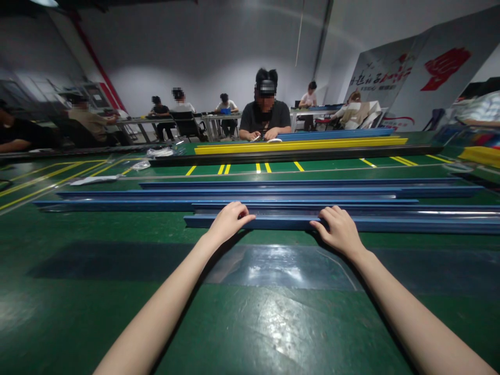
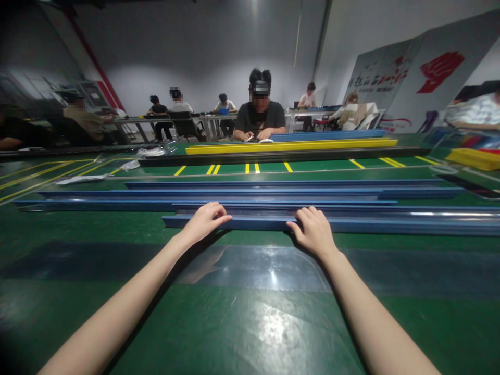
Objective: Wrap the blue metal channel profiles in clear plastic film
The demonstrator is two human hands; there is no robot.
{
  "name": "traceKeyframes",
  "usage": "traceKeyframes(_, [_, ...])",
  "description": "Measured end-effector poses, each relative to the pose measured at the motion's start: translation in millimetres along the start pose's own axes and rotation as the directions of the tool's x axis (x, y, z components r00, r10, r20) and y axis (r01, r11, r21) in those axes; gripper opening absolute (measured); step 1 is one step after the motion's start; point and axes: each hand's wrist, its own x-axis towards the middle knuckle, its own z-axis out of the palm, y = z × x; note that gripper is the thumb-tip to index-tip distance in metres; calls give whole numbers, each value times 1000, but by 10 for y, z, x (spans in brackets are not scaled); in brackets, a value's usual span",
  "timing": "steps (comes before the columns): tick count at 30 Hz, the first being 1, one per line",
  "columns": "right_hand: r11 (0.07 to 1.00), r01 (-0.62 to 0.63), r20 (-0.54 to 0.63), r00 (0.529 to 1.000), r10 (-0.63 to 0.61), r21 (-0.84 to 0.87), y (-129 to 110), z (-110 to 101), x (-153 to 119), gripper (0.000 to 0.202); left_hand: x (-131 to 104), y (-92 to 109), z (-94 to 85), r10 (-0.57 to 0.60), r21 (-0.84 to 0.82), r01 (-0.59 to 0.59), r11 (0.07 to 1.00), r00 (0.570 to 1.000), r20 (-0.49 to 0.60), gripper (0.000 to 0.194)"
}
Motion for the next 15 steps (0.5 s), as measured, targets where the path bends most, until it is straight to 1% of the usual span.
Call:
traceKeyframes(5, [1000,10,24,1000,-11,23,10,-34,7,30,-12,-52,-114,38,41,-42,998,995,88,18])
traceKeyframes(9, [997,41,55,998,-38,-58,-10,-77,18,30,-9,-50,-131,38,84,-47,995,994,107,16])
traceKeyframes(12, [993,55,58,997,-49,-102,-81,-90,40,31,-1,-47,-122,34,101,-46,994,993,117,16])
traceKeyframes(15, [995,79,69,995,-74,-67,-215,-57,83,32,3,-47,-116,21,93,-33,995,992,123,18])
